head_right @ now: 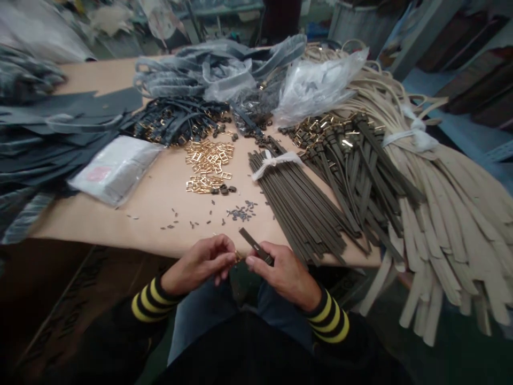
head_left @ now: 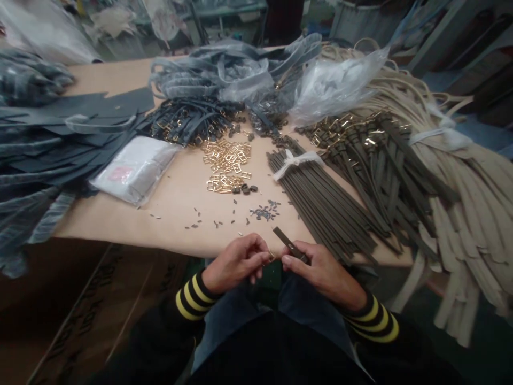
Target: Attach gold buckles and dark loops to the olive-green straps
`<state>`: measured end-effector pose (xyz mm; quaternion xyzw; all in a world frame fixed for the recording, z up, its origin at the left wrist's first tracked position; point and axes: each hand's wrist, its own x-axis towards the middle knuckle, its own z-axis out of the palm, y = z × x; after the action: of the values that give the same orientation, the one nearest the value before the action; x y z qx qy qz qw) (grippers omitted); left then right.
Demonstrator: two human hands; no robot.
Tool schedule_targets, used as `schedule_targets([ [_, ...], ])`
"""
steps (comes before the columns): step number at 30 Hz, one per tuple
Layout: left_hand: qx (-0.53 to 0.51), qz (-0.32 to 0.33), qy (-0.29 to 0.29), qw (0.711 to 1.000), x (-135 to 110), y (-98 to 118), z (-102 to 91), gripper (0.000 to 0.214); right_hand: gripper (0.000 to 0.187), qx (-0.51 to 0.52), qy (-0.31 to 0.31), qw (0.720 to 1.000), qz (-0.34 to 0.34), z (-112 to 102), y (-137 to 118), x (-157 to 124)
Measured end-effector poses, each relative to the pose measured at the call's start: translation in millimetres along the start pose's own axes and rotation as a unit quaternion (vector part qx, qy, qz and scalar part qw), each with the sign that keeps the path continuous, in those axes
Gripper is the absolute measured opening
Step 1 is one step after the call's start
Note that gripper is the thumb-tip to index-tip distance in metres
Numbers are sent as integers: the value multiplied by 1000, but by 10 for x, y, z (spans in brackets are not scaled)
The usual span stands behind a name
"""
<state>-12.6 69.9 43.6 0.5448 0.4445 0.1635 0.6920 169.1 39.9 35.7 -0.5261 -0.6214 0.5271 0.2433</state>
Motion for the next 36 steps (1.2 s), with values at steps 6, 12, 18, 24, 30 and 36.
schedule_targets([
  [6,-135,2,7,991,30,-189,471,25,19,13,-3,1000,12,7,57,-225],
  [12,-276,-17,42,960,-31,-329,625,25,17,40,43,998,29,66,128,-322],
  [18,-393,-34,46,918,-92,-455,718,29,19,26,-8,1000,9,69,24,-371],
  [24,-444,-32,9,896,-65,-589,735,29,21,-12,-26,999,14,68,-23,-404],
  [30,-388,-33,31,921,-70,-602,755,33,17,-87,-13,996,33,84,15,-407],
  [36,-303,-18,58,951,-79,-599,773,34,17,-101,3,994,42,127,63,-379],
])
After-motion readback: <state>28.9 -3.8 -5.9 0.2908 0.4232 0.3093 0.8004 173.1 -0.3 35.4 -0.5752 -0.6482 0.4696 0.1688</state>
